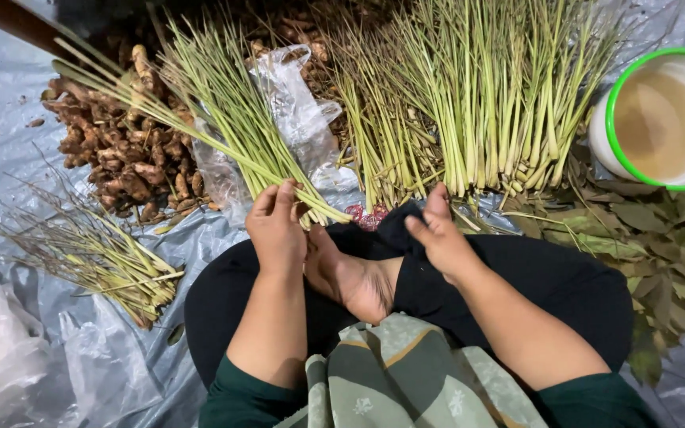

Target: Stripping the outer layers or leaves from long grass stalks using a hand-held tool while sitting on the floor.

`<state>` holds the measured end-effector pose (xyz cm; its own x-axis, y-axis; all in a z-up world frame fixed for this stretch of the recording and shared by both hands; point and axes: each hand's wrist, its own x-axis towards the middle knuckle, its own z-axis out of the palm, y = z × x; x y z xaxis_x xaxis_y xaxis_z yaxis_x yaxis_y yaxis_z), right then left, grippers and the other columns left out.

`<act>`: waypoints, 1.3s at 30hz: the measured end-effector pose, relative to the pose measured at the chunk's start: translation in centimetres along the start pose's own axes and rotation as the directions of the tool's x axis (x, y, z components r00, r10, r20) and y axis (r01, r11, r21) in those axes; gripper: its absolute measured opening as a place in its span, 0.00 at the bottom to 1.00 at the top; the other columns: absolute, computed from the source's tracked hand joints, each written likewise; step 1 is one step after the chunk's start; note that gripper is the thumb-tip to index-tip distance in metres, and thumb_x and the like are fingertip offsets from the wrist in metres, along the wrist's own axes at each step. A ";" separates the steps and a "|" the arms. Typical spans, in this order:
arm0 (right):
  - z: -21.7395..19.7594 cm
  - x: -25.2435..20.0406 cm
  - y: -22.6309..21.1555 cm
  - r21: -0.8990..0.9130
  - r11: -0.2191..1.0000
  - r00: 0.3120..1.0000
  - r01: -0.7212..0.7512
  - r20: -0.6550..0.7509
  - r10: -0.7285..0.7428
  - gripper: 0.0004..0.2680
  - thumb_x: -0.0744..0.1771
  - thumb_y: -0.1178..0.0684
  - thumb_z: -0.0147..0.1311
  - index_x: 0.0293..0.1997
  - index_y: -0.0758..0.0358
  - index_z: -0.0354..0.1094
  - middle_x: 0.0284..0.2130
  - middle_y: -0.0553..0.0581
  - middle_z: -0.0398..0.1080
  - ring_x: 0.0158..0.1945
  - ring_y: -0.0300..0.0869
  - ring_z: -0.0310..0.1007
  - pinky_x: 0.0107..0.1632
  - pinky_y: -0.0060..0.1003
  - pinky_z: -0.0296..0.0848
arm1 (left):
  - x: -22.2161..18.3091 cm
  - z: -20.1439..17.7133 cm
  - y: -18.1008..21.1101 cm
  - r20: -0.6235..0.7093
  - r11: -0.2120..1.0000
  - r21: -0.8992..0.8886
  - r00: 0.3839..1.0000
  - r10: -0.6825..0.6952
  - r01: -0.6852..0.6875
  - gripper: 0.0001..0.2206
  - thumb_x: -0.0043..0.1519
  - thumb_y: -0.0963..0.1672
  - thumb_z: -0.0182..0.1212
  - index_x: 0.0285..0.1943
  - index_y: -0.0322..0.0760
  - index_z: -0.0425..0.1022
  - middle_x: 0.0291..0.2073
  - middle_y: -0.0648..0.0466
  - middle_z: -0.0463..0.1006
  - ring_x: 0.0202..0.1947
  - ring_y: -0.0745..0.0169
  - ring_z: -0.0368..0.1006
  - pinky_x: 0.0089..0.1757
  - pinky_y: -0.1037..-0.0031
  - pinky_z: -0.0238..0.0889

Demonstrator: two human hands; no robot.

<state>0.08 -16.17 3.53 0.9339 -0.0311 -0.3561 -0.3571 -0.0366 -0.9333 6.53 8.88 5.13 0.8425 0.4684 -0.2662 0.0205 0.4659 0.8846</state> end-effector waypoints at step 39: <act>-0.7 1.5 8.2 -0.088 0.979 0.971 -0.185 0.138 0.195 0.07 0.70 0.55 0.54 0.47 0.65 0.77 0.32 0.60 0.81 0.34 0.39 0.77 0.40 0.38 0.79 | 15.0 -10.4 -8.9 0.028 0.195 0.981 0.973 -0.230 0.018 0.20 0.55 0.51 0.73 0.54 0.44 0.79 0.43 0.52 0.84 0.46 0.53 0.81 0.46 0.60 0.73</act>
<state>-1.43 -17.20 -4.66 0.8392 0.1006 -0.5344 -0.5233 -0.1177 -0.8440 13.40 19.61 -10.79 0.8298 0.3280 -0.4515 0.5472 -0.6371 0.5428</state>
